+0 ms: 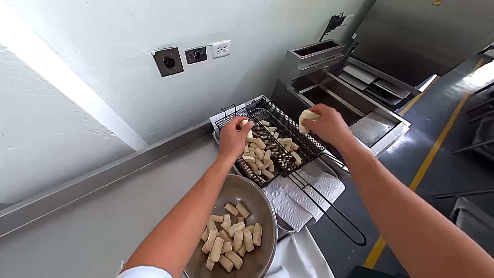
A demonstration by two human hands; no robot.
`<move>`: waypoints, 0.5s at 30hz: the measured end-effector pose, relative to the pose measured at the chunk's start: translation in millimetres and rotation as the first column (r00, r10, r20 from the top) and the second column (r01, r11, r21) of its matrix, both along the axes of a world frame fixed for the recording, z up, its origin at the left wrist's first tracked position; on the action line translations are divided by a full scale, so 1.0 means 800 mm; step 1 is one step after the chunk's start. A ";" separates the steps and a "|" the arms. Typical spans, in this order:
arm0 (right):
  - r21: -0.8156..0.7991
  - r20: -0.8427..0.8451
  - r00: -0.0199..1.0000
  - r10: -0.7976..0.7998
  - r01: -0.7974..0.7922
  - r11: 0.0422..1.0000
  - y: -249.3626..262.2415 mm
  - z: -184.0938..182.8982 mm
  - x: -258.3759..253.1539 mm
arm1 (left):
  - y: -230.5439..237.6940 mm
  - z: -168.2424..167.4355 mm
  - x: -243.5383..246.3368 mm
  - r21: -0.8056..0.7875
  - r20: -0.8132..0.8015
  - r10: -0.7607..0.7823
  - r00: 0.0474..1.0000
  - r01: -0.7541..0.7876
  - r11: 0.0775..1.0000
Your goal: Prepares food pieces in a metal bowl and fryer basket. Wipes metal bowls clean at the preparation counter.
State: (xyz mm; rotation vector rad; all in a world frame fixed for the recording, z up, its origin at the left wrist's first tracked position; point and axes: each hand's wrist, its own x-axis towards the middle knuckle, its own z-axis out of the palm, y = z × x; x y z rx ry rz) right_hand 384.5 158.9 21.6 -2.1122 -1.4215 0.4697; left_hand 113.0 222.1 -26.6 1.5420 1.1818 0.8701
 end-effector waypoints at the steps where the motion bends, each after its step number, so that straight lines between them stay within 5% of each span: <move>1: -0.077 -0.047 0.999 0.016 -0.020 0.997 0.016 -0.014 0.020 | 0.014 0.004 0.016 -0.031 0.023 -0.017 1.000 0.018 0.999; 4: -0.168 -0.149 0.988 -0.029 0.003 0.986 0.040 -0.048 0.058 | 0.053 0.011 0.074 -0.196 0.179 -0.048 0.983 0.084 0.977; 8: -0.267 -0.016 1.000 0.003 -0.007 0.964 0.038 -0.047 0.069 | 0.077 0.017 0.121 -0.355 0.221 -0.061 0.973 0.139 0.924; 12: -0.407 0.013 0.997 0.075 -0.063 0.911 0.036 -0.042 0.077 | 0.058 0.018 0.105 -0.256 0.179 -0.088 0.980 0.133 0.957; 15: -0.308 0.109 0.992 0.065 -0.029 0.951 0.040 -0.031 0.077 | 0.034 0.012 0.053 -0.150 0.154 -0.104 0.983 0.127 0.980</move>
